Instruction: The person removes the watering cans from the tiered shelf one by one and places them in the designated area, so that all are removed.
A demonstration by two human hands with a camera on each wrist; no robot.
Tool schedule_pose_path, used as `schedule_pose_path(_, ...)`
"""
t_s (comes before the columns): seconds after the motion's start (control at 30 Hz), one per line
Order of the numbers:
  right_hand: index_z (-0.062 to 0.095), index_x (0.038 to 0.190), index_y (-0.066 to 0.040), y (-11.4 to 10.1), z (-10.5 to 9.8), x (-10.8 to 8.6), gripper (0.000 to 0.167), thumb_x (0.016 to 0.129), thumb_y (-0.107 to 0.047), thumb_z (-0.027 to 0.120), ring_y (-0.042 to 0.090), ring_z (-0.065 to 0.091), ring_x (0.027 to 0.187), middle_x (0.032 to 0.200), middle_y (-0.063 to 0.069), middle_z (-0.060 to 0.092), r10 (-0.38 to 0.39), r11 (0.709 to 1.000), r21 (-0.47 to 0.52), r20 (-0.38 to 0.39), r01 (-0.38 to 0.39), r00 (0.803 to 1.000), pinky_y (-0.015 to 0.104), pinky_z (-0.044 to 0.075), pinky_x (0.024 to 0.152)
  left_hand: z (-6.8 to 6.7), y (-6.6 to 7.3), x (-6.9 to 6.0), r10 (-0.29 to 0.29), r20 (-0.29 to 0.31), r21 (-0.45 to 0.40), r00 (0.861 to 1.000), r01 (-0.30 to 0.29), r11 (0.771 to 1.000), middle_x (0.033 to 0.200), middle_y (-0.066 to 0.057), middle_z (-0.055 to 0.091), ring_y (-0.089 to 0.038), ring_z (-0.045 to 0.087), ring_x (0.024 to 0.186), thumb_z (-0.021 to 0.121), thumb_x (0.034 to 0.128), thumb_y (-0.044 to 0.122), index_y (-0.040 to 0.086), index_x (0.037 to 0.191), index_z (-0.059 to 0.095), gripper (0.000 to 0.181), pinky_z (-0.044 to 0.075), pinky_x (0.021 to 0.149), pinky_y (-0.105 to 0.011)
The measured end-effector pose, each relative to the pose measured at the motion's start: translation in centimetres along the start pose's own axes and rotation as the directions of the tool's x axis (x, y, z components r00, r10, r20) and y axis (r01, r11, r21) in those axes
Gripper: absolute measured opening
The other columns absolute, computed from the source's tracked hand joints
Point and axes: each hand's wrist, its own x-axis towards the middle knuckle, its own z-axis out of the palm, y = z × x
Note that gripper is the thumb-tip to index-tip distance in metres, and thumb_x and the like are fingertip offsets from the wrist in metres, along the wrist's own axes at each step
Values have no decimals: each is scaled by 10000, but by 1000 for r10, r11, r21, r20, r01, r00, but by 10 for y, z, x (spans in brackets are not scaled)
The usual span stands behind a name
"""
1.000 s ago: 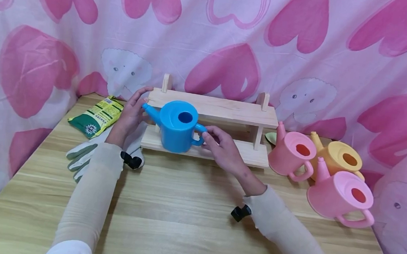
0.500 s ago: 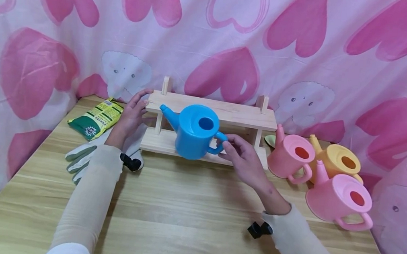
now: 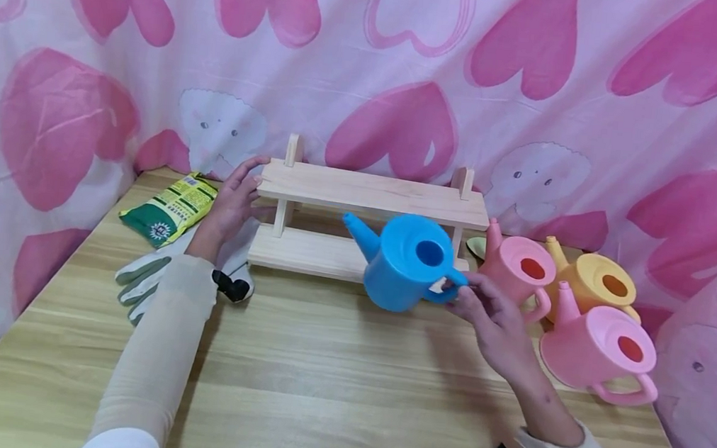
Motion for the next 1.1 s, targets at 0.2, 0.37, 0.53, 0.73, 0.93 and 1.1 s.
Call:
schedule_pose_path(0.2,544,1364,71,5,-24,-31,303,1087,18,435,220,677,1117,1235,197,603,-25,1000,13,-72,26,997,303,578,838,-1,-2,1,-13,-2,0,1000,13,1000,1548,-111,456,-230,575,1264,544,1078,317,316,1486,510,409,499,1017,-490)
schedule_pose_path(0.37,521,1369,78,12,-41,-56,302,1094,-13,435,160,680,1110,1232,81,622,34,999,-25,-140,-38,990,278,575,825,-2,-2,2,-15,2,-13,1000,15,1000,1536,-98,474,-212,586,1246,540,1081,308,306,1496,503,417,511,999,-464)
schedule_pose_path(0.53,504,1406,41,19,-53,-80,335,1105,-96,450,128,665,1110,1250,102,607,126,988,-67,-210,-143,970,245,572,818,-1,0,-1,-19,-15,11,1000,19,1000,1532,-95,494,-200,604,1237,519,1091,307,322,1484,515,394,544,951,-432)
schedule_pose_path(0.73,501,1445,-10,27,-65,-101,382,1100,-174,482,79,644,1088,1255,171,556,239,962,-62,-287,-267,928,223,572,796,0,1,0,-15,-5,-7,1000,15,1000,1545,-110,461,-225,572,1267,540,1079,314,311,1486,511,407,545,929,-395)
schedule_pose_path(0.93,514,1435,-45,36,-73,-119,388,1099,-236,488,19,617,1056,1239,62,591,334,911,-116,-358,-397,872,193,566,775,0,0,1,-6,-4,-8,1000,6,1000,1537,-106,470,-215,588,1246,552,1075,310,305,1480,518,407,556,921,-398)
schedule_pose_path(1.1,517,1421,-47,42,-78,-131,397,1105,-282,462,-52,569,1065,1218,-53,614,359,868,-190,-399,-459,844,147,542,786,1,0,1,-5,-7,-9,1000,5,1000,1534,-105,477,-211,592,1245,553,1075,308,307,1477,522,403,553,938,-415)
